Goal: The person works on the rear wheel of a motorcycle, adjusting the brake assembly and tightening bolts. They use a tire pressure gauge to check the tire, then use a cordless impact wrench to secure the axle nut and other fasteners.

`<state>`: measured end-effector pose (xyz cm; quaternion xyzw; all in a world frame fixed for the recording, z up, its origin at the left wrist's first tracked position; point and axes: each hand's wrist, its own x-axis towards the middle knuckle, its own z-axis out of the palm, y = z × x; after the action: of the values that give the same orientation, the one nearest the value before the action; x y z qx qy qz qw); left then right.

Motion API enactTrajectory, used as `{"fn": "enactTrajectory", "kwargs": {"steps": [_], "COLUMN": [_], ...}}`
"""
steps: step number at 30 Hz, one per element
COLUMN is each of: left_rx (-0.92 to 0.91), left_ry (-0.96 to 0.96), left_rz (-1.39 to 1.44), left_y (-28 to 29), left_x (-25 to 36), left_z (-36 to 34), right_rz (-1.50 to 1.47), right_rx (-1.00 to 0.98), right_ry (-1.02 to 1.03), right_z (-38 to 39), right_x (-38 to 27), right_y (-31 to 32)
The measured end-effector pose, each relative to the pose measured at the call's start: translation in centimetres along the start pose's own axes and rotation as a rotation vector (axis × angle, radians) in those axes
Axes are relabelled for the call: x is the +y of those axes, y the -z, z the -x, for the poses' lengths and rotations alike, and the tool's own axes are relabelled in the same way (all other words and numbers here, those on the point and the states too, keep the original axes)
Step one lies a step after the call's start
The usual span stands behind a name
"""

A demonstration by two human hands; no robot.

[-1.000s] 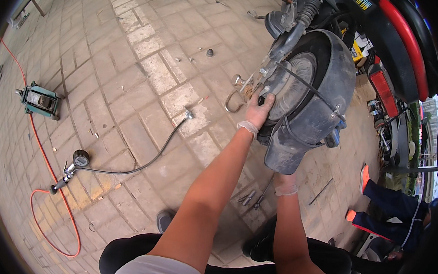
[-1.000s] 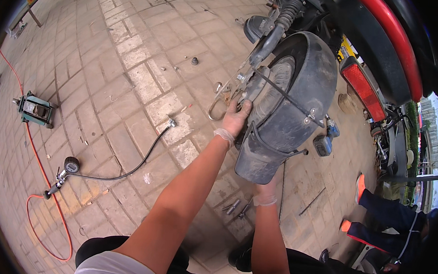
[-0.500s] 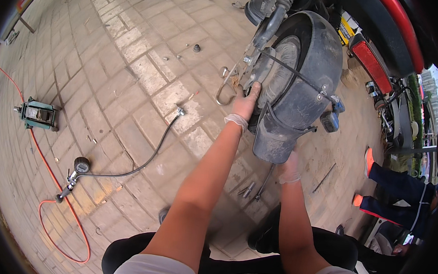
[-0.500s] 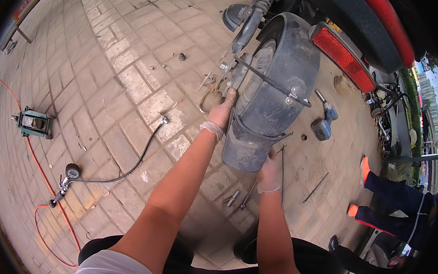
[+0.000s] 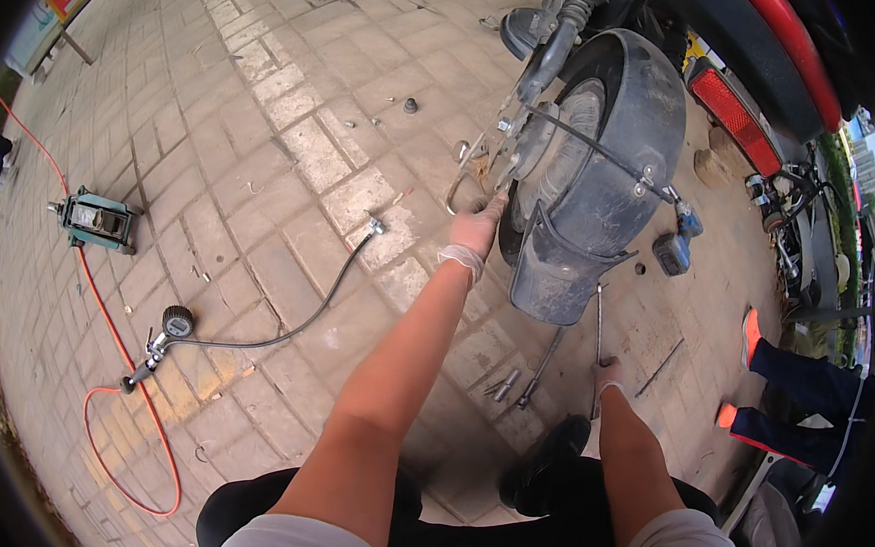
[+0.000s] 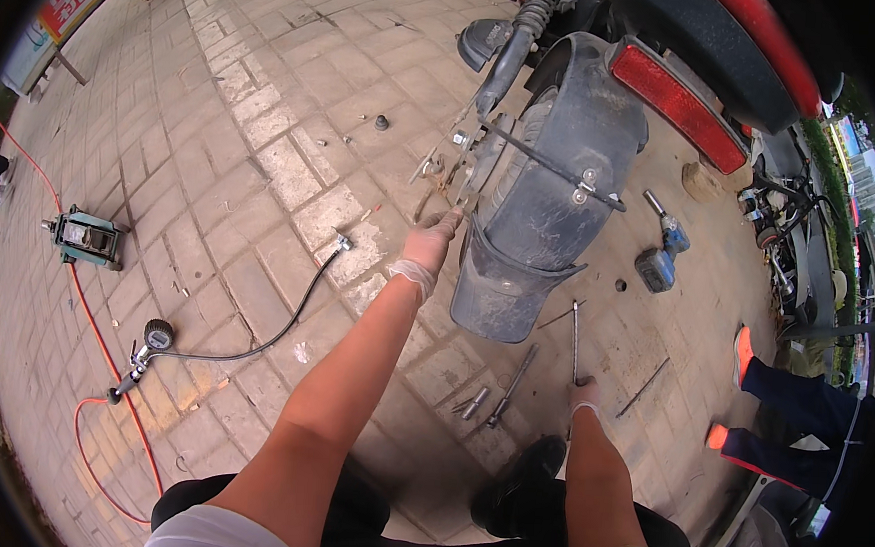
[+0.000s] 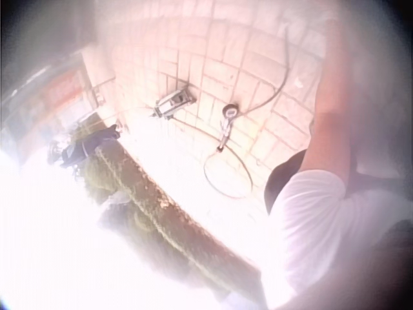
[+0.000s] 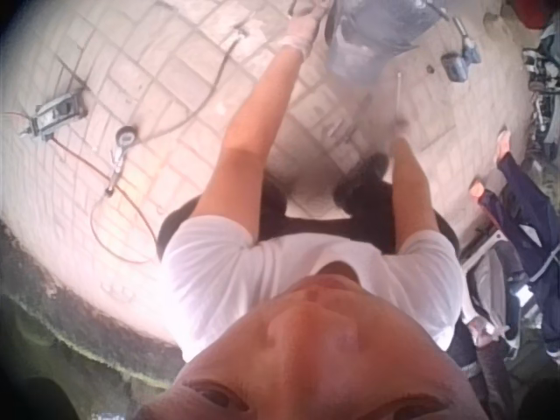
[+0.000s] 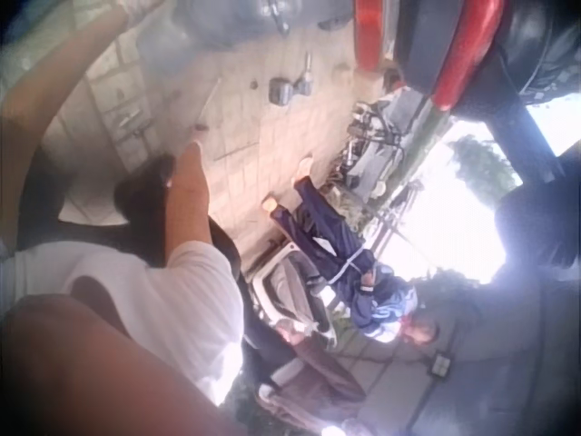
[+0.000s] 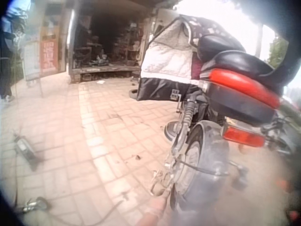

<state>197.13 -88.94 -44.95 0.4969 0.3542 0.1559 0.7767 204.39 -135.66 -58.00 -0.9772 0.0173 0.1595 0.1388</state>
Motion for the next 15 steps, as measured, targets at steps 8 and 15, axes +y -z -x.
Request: {"fn": "enactTrajectory", "kwargs": {"steps": [8,15], "left_rx": [-0.558,-0.403], "left_ry": [-0.173,0.212], "left_rz": [-0.985,-0.832], "left_y": [3.0,11.3], "left_x": [2.7,0.2], "left_z": [-1.4,2.8], "right_rz": [0.026,-0.254], "right_rx": [0.194,-0.422], "right_ry": [0.123,0.275], "right_z": [5.9,23.7], "right_x": [-4.6,-15.9], "right_y": [2.6,5.1]}}
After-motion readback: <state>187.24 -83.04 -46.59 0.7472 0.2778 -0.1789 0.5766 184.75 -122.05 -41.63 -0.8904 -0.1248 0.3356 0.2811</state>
